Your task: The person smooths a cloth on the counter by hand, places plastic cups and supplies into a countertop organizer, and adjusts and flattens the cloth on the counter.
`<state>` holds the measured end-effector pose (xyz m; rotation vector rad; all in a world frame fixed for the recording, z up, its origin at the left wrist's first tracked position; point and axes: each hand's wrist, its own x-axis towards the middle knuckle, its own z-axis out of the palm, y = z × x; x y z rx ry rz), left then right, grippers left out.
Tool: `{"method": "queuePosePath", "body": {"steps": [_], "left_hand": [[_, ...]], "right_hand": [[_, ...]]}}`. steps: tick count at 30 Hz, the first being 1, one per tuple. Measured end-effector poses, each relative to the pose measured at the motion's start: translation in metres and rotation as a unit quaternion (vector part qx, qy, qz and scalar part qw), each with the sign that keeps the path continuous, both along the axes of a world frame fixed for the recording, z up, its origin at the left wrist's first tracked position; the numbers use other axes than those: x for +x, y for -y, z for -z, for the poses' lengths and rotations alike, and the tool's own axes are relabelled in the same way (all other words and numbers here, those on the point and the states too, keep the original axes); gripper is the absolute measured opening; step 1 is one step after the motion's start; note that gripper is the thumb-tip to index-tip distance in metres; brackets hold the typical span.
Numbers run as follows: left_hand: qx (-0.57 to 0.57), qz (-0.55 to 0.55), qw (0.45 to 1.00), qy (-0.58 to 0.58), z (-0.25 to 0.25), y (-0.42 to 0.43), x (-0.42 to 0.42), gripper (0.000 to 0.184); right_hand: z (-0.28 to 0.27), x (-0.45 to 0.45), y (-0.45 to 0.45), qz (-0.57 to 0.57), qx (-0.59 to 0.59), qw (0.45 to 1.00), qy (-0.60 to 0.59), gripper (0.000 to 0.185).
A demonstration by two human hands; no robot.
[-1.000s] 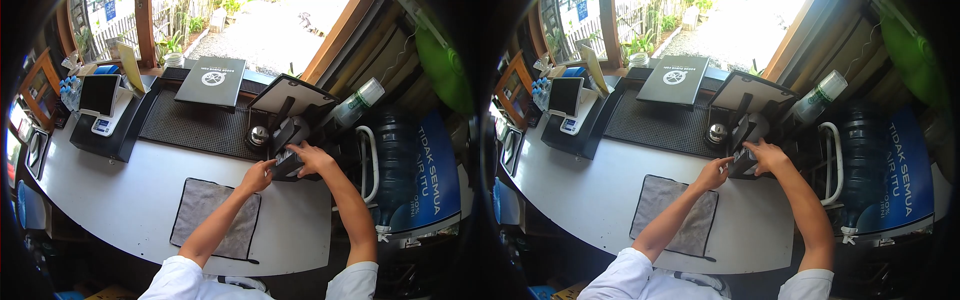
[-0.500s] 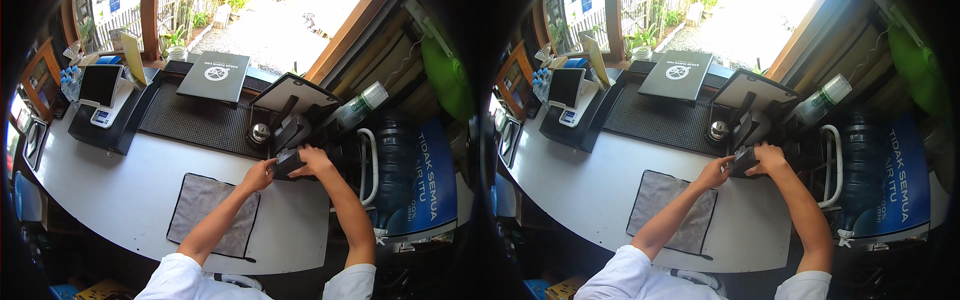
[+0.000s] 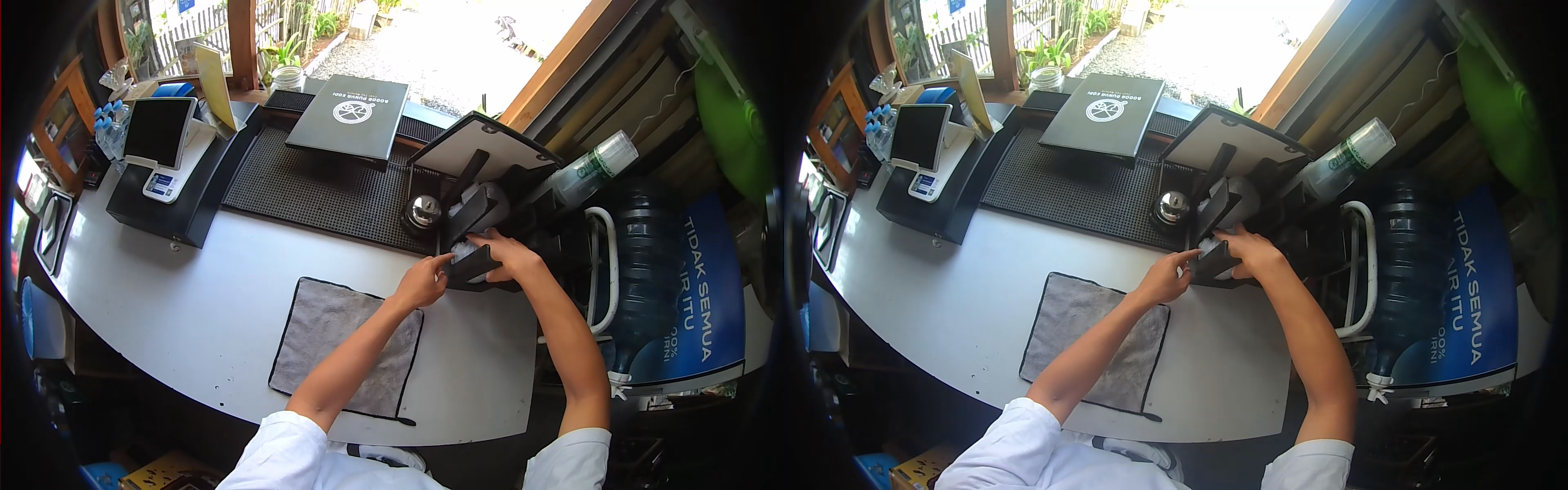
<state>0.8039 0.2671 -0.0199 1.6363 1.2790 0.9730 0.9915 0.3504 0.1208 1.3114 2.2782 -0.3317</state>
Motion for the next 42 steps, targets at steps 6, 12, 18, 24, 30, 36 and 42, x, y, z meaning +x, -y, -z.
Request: {"method": "queuePosePath", "body": {"steps": [6,12,18,24,30,36,42], "left_hand": [[-0.002,0.002,1.000,-0.001,-0.001,0.002,-0.001,0.053],[-0.005,0.002,1.000,0.000,0.000,0.002,0.001,0.054],[-0.004,0.003,1.000,0.003,0.001,0.003,0.000,0.052],[-0.005,0.008,1.000,0.004,-0.001,0.004,-0.001,0.052],[0.002,0.004,1.000,-0.003,0.002,0.004,0.000,0.053],[0.010,-0.063,0.997,0.047,-0.005,0.002,0.001,0.038],[-0.067,-0.099,0.991,0.061,-0.039,-0.024,0.001,0.053]], "right_hand": [[-0.003,0.003,0.002,-0.010,0.019,0.999,-0.030,0.113],[0.020,0.011,-0.010,0.015,-0.026,0.999,-0.035,0.108],[0.020,0.013,-0.016,0.023,-0.013,0.999,-0.025,0.101],[-0.003,-0.004,-0.005,0.014,0.013,1.000,-0.024,0.095],[-0.008,-0.013,0.009,0.037,0.053,0.998,0.004,0.075],[-0.006,-0.005,0.010,0.006,0.072,0.996,-0.046,0.078],[-0.040,-0.012,0.012,0.072,0.013,0.997,0.029,0.051]]}}
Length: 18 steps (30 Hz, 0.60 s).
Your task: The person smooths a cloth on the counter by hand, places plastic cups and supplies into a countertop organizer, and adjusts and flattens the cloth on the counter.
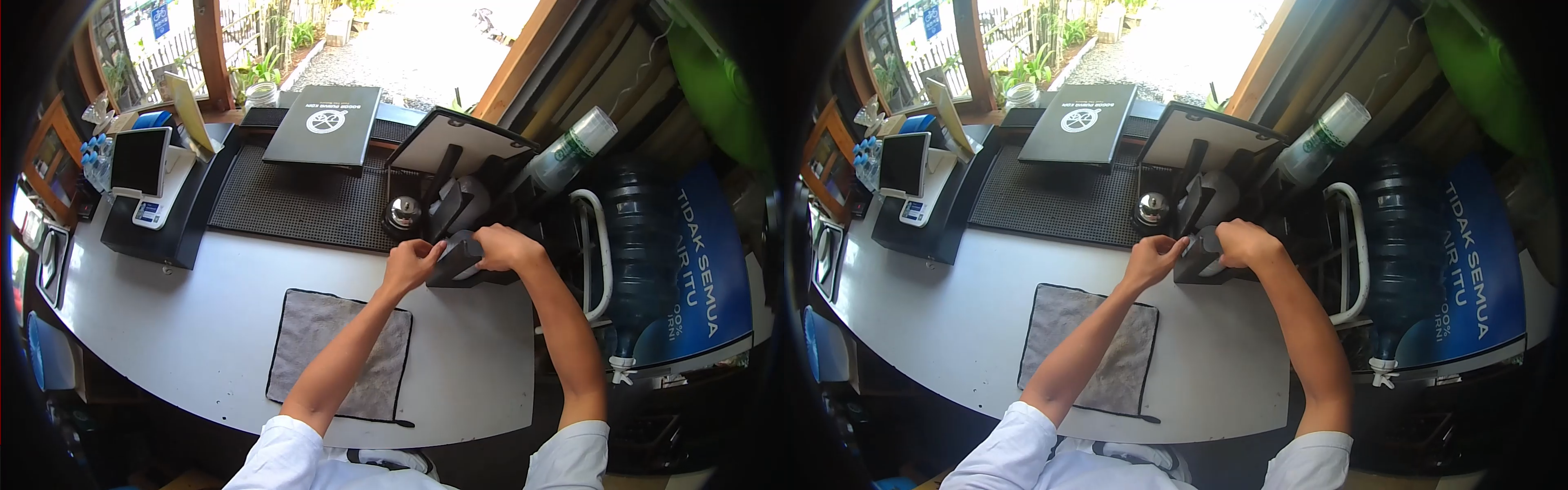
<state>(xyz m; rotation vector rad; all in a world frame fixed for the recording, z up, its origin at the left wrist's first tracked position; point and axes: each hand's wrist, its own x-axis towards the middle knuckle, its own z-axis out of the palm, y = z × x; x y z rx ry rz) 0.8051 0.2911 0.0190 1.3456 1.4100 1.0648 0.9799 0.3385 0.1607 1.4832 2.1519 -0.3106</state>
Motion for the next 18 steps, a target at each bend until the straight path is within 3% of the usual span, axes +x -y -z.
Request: {"method": "queuePosePath", "body": {"steps": [1,4,8,9,13,18], "left_hand": [[-0.037,0.003,0.999,-0.007,-0.006,-0.004,0.001,0.063],[-0.067,0.021,0.997,-0.039,0.001,-0.021,0.005,0.064],[-0.122,0.057,0.990,-0.039,-0.014,-0.024,0.002,0.055],[-0.126,0.057,0.988,-0.064,-0.019,-0.025,0.002,0.046],[-0.140,0.076,0.987,0.011,0.000,-0.035,-0.001,0.037],[-0.137,0.084,0.985,0.066,0.000,-0.036,-0.001,0.029]], "right_hand": [[0.000,0.001,-0.002,0.018,-0.001,1.000,0.025,0.050],[0.002,-0.006,-0.001,0.031,-0.012,0.997,0.072,0.045],[0.013,-0.013,-0.003,0.034,-0.022,0.996,0.074,0.041],[0.012,-0.011,-0.006,0.023,-0.037,0.998,0.052,0.050],[0.009,-0.005,-0.009,0.041,0.004,0.999,0.003,0.044],[0.017,-0.014,-0.009,0.069,-0.006,0.996,0.056,0.041]]}}
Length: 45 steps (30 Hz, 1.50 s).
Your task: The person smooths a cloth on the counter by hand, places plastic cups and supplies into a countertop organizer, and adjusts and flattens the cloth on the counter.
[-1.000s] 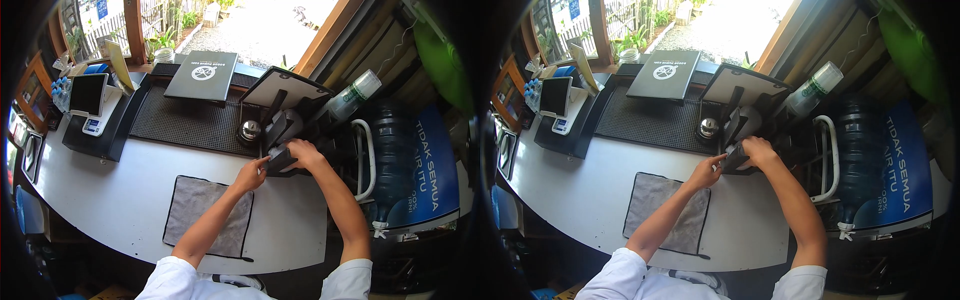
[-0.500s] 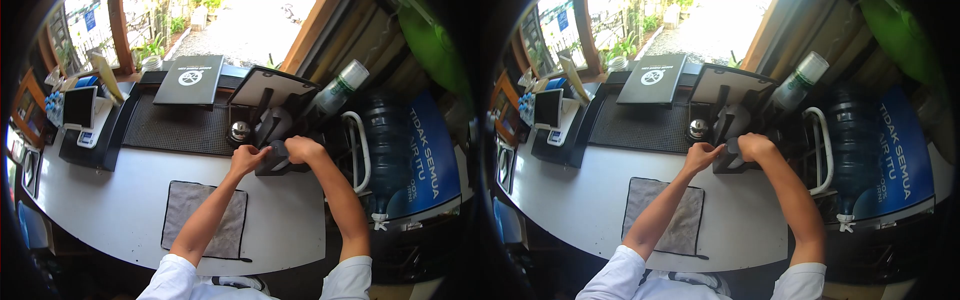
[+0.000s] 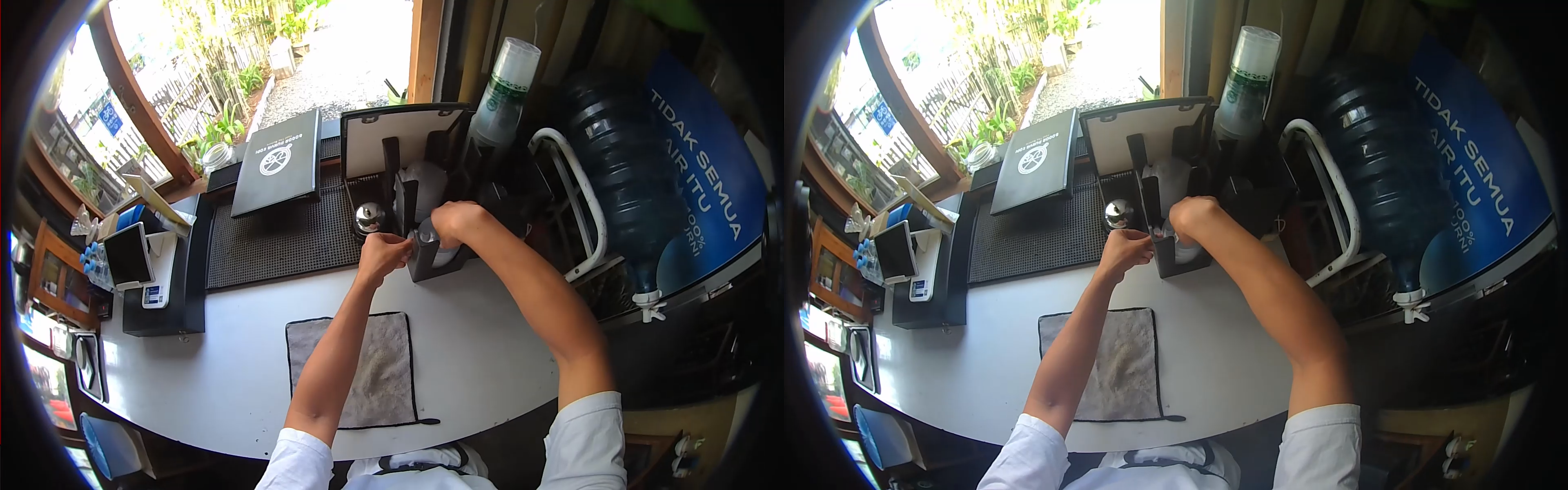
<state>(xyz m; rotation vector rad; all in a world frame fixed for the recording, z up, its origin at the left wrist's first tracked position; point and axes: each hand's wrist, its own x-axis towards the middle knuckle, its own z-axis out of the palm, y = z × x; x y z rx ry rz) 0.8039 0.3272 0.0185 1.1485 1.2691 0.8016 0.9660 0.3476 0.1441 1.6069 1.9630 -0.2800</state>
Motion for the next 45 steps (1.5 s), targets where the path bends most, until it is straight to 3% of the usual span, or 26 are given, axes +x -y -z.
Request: {"method": "queuePosePath", "body": {"steps": [3,10,13,17,20,24,30,33,38,42,43,45], "left_hand": [[0.014,-0.011,0.999,-0.035,0.001,0.004,-0.002,0.025],[0.003,-0.033,0.998,0.058,0.010,0.007,0.001,0.035],[-0.005,-0.051,0.997,0.056,0.001,0.010,0.004,0.042],[0.042,-0.063,0.995,-0.063,0.001,0.013,0.008,0.046],[0.036,-0.079,0.994,-0.064,0.006,0.013,0.012,0.045],[0.051,-0.061,0.994,-0.077,0.005,0.016,0.010,0.041],[0.110,-0.133,0.984,0.044,0.011,0.012,0.002,0.037],[0.178,-0.159,0.971,0.028,0.002,-0.004,-0.003,0.031],[0.206,-0.128,0.970,0.019,-0.020,-0.028,-0.010,0.030],[0.234,-0.067,0.970,-0.010,-0.010,-0.053,-0.008,0.037],[0.257,-0.044,0.965,-0.004,-0.005,-0.059,-0.007,0.044],[0.232,-0.002,0.973,-0.007,-0.015,-0.059,-0.010,0.049]], "right_hand": [[0.008,-0.004,-0.002,0.002,-0.024,1.000,0.019,0.044],[0.014,0.003,-0.002,0.039,0.041,0.997,-0.046,0.061],[0.022,0.007,-0.002,0.033,0.062,0.996,-0.058,0.055],[0.020,0.012,0.000,-0.003,0.080,0.994,-0.071,0.052],[0.013,0.010,0.001,-0.003,0.059,0.997,-0.057,0.048],[-0.036,0.010,0.009,-0.007,0.069,0.992,-0.110,0.034],[-0.075,0.020,-0.009,-0.036,0.202,0.941,-0.271,0.029],[-0.071,0.015,-0.031,-0.068,0.228,0.933,-0.269,0.029],[-0.052,0.010,-0.073,-0.089,0.151,0.962,-0.207,0.049],[-0.040,0.005,-0.094,-0.090,0.092,0.979,-0.157,0.076],[-0.037,0.005,-0.096,-0.085,0.058,0.983,-0.150,0.091],[-0.023,0.008,-0.097,-0.102,0.065,0.983,-0.135,0.094]]}}
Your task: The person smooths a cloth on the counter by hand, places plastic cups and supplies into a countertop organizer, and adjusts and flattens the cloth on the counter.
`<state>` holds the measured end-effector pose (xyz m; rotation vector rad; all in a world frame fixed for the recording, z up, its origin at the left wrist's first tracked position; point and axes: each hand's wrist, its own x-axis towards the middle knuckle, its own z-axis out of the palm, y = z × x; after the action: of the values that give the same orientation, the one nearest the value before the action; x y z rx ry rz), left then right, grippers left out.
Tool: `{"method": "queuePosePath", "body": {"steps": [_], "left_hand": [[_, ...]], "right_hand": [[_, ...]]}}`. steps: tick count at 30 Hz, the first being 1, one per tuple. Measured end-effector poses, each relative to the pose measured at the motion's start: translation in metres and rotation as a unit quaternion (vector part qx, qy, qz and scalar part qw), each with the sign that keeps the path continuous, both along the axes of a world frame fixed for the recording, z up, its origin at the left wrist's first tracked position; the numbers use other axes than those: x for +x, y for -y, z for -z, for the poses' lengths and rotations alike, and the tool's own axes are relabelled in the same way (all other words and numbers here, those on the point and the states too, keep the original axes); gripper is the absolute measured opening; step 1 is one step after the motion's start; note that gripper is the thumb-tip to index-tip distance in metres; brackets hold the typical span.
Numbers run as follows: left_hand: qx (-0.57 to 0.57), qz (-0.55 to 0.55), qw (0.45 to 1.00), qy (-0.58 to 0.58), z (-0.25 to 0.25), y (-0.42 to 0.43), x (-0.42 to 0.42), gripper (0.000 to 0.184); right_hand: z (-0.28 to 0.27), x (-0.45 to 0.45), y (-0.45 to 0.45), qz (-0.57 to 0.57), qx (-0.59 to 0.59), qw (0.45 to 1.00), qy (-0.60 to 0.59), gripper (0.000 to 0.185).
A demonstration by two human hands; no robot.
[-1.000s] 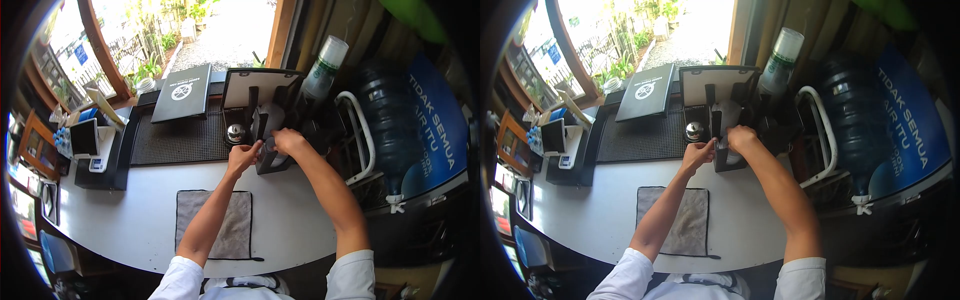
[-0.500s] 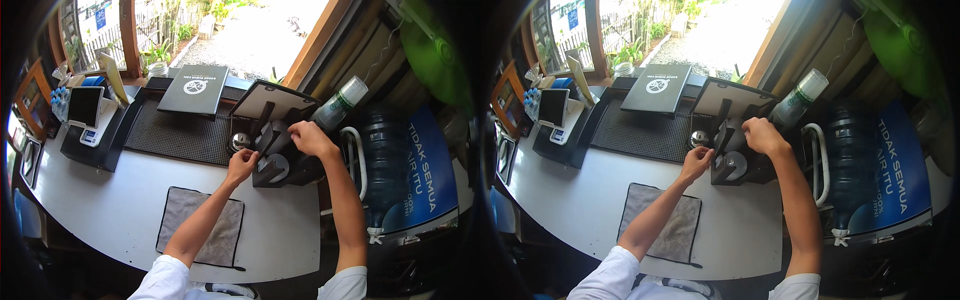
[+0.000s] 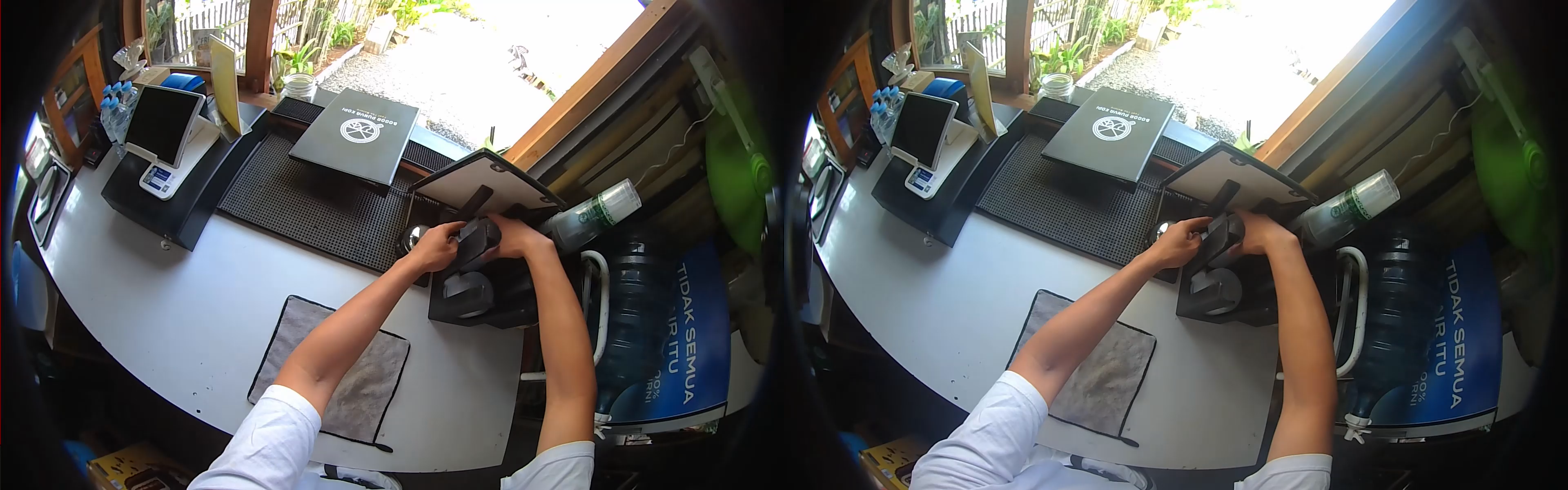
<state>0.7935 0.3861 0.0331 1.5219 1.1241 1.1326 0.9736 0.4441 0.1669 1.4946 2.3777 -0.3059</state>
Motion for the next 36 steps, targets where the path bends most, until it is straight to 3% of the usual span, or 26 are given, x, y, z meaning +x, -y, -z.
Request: {"method": "queuePosePath", "body": {"steps": [1,4,7,10,13,14,17,23,29,31,36], "left_hand": [[-0.013,0.021,1.000,-0.007,-0.005,0.000,-0.001,0.052],[0.151,-0.016,0.987,-0.058,0.029,-0.013,0.009,0.057],[0.053,0.032,0.997,-0.049,0.007,-0.001,0.000,0.056],[0.066,0.022,0.997,-0.012,0.018,-0.002,0.004,0.057],[0.047,0.038,0.998,-0.020,0.020,-0.007,0.004,0.057],[0.025,0.046,0.998,-0.034,0.019,-0.011,0.005,0.056],[-0.017,0.058,0.998,-0.010,0.015,-0.010,0.009,0.053],[-0.005,0.072,0.997,-0.038,0.017,-0.014,0.004,0.053],[-0.074,0.084,0.993,-0.027,0.003,-0.007,0.003,0.050],[-0.037,0.068,0.996,-0.036,0.008,-0.010,0.004,0.053],[-0.006,0.025,0.999,-0.030,0.015,-0.011,0.010,0.055]], "right_hand": [[0.006,0.002,-0.002,-0.006,0.006,1.000,0.007,0.095],[0.004,-0.002,0.000,-0.001,-0.010,1.000,0.027,0.095],[-0.002,-0.005,0.005,-0.024,-0.001,0.997,0.069,0.094],[-0.015,0.000,-0.001,-0.042,-0.015,0.999,0.020,0.100],[-0.010,-0.002,-0.008,0.060,-0.051,0.993,0.083,0.107],[-0.001,0.002,-0.014,0.035,-0.055,0.995,0.079,0.115],[0.010,-0.003,-0.015,0.011,-0.039,0.997,0.063,0.117],[0.020,-0.006,-0.011,0.011,-0.026,0.996,0.080,0.114],[0.032,-0.005,-0.004,0.023,0.028,0.996,0.080,0.114],[0.038,0.000,-0.009,-0.007,0.031,0.998,0.062,0.116],[-0.002,-0.007,0.003,0.051,-0.025,0.997,0.059,0.101]]}}
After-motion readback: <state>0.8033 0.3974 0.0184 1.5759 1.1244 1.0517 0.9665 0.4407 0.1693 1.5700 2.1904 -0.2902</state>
